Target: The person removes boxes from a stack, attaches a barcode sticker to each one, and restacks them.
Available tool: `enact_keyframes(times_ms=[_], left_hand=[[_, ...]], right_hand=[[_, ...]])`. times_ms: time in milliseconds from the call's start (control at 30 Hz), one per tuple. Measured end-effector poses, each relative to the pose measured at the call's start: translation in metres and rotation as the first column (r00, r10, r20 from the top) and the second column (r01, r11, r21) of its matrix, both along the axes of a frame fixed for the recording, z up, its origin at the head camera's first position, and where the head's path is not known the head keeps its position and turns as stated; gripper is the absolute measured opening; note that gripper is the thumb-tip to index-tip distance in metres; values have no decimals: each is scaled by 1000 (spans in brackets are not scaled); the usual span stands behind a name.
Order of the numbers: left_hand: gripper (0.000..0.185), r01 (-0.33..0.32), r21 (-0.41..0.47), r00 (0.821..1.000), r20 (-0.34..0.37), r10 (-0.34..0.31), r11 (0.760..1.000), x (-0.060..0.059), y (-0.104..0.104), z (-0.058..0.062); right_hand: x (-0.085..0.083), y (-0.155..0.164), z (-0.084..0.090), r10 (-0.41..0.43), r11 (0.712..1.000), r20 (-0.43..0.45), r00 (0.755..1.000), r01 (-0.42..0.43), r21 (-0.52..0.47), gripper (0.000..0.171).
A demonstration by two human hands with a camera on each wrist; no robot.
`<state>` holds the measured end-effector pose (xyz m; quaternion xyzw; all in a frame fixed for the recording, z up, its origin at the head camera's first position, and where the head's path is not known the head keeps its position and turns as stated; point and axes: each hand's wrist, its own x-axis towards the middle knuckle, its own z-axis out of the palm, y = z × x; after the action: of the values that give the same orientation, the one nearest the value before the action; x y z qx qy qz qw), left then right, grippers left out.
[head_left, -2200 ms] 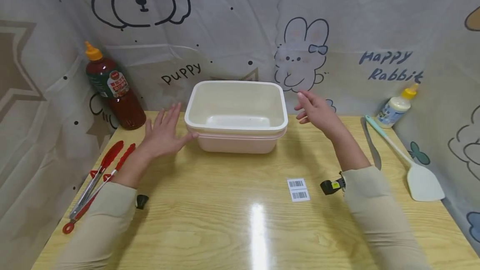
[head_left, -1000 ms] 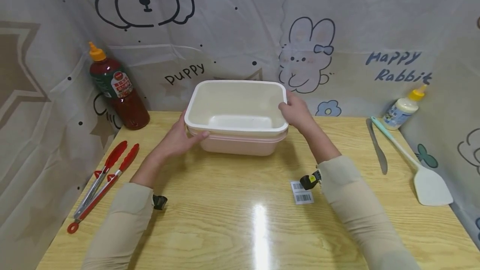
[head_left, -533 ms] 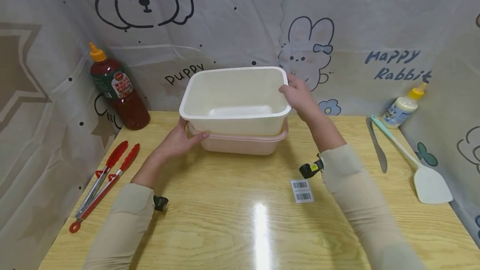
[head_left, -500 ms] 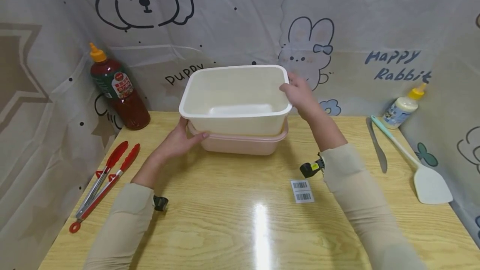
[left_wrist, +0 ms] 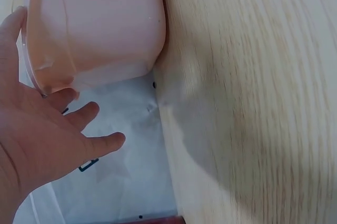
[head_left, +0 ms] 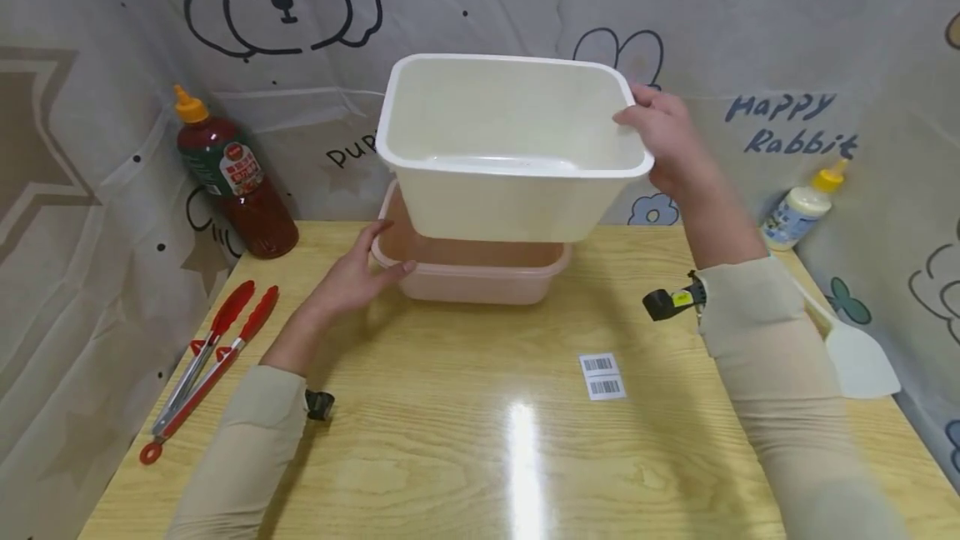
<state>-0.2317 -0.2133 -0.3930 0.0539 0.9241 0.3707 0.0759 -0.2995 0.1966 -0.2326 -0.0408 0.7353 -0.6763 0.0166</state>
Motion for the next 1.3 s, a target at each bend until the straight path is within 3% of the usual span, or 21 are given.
enact_keyframes(times_ms=[367, 767, 1000, 1167, 1300], left_hand=[[97, -39, -29, 999, 20, 39, 999, 4, -13, 5], [101, -57, -37, 998, 30, 58, 998, 3, -28, 10], [101, -81, -22, 996, 31, 81, 997, 0, -30, 10], [101, -87, -17, 996, 33, 87, 996, 0, -30, 10], [101, -85, -12, 996, 33, 86, 996, -1, -30, 10]], right_hand=[[6, 78, 10, -22, 999, 56, 998, 24, -37, 60], [16, 155, 1, 70, 984, 86, 994, -55, -168, 71], [23, 183, -12, -27, 999, 139, 990, 30, -24, 72], [23, 190, -28, -58, 994, 167, 984, 42, 100, 70], [21, 191, -45, -43, 995, 170, 985, 26, 100, 70]])
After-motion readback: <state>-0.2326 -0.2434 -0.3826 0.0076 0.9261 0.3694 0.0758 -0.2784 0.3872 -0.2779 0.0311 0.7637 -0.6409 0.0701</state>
